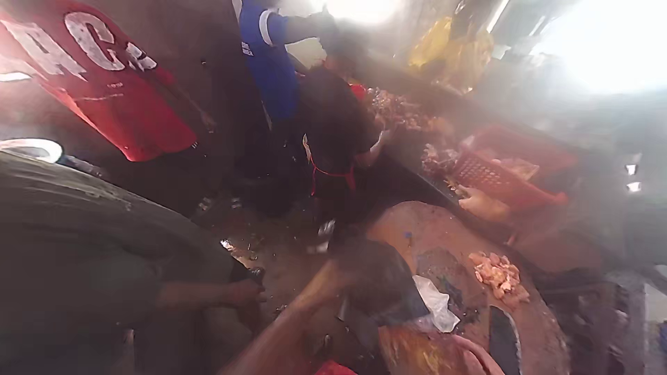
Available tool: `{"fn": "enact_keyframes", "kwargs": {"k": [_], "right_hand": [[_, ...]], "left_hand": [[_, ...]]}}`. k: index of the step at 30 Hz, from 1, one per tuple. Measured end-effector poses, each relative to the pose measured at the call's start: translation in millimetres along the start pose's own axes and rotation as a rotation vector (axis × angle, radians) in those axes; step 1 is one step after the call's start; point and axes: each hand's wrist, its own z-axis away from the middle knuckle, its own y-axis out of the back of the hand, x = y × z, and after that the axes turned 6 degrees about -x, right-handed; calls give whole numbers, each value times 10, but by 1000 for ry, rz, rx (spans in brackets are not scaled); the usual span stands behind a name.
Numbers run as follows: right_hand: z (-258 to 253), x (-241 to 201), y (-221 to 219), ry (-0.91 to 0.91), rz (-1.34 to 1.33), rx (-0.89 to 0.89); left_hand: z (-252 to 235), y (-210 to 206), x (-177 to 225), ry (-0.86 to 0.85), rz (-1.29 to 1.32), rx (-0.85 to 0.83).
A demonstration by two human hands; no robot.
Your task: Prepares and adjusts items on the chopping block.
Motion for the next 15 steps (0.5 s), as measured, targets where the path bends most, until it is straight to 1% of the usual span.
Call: {"fn": "enact_keyframes", "kwargs": {"k": [1,2,3,4,6,7,8,9,10,11,12,13,14,15], "right_hand": [[-61,-98,-136,56,-1,-77],[-112,-238,-295,84,-25,-139],[-148,-361,-452,105,-72,-176],[-162,-467,-590,115,-142,-173],[-135,-620,-694,151,-291,-111],[-115,-757,-642,93,-396,-64],[-108,-998,-553,-74,-488,16],[-93,-978,-482,-132,-556,81],[-77,-677,-446,-74,-649,144],[-127,-267,-410,17,-769,196],[-191,-12,-364,33,-822,262],[-239,133,-318,38,-764,331],[-247,207,-305,5,-672,383],[-243,233,-338,-53,-620,417]], "left_hand": [[136,-83,-64,15,-61,-1],[238,-197,-198,-30,-37,-38],[281,-343,-301,-91,-55,-127],[250,-548,-319,-158,-172,-203],[107,-917,-335,-205,-454,-298],[56,-980,-339,-205,-507,-338],[11,-951,-371,-231,-464,-338],[-19,-845,-423,-272,-376,-281],[-64,-681,-493,-291,-320,-146],[-164,-462,-578,-283,-334,50],[-286,-227,-629,-218,-449,250],[-387,-33,-661,-91,-608,369],[-422,42,-702,8,-758,394],[-392,-12,-720,34,-875,347]]}}
